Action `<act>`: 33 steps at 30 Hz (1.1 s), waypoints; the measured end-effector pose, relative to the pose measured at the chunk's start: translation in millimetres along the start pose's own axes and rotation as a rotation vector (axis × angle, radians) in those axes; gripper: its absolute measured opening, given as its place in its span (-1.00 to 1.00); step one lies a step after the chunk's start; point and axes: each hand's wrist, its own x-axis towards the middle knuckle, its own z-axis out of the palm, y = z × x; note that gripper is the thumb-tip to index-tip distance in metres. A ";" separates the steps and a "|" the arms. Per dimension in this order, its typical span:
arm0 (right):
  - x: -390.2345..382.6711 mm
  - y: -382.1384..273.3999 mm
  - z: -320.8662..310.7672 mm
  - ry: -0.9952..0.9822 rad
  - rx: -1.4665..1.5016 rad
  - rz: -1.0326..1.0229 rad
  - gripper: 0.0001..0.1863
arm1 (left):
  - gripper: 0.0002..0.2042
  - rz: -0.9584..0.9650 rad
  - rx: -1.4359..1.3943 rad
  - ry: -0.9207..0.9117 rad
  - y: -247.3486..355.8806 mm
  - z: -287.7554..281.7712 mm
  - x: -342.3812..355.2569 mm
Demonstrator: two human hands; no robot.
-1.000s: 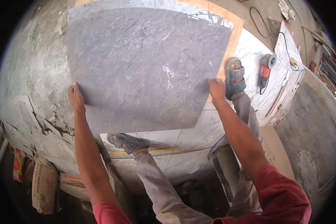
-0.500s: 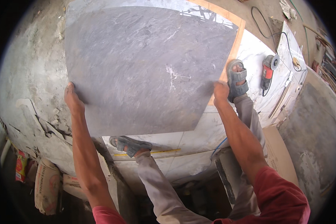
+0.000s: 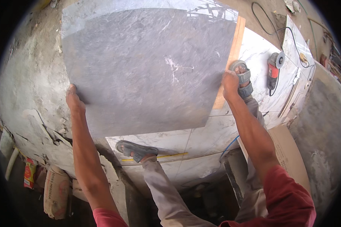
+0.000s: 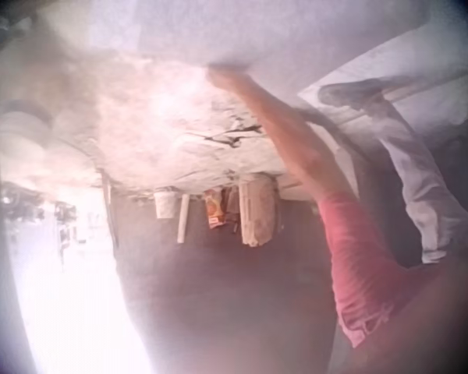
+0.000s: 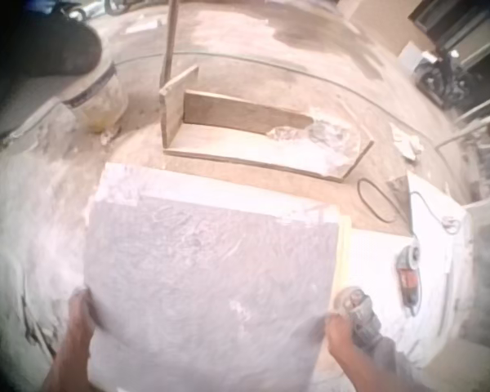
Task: The person measures a gray tile using a yellow measuring tape and marks a line on it with a pencil.
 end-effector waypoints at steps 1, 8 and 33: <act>6.8 -2.2 -4.1 -0.068 0.026 0.008 -0.78 | -0.63 0.005 0.001 -0.003 0.4 2.6 0.8; -3.7 -12.6 11.4 0.070 -0.125 -0.035 -0.76 | -0.65 0.067 0.003 -0.013 -2.5 6.5 -4.6; -75.0 -25.5 80.3 -0.187 -1.042 -0.238 0.38 | 0.13 0.365 0.879 -0.276 9.6 15.1 -19.7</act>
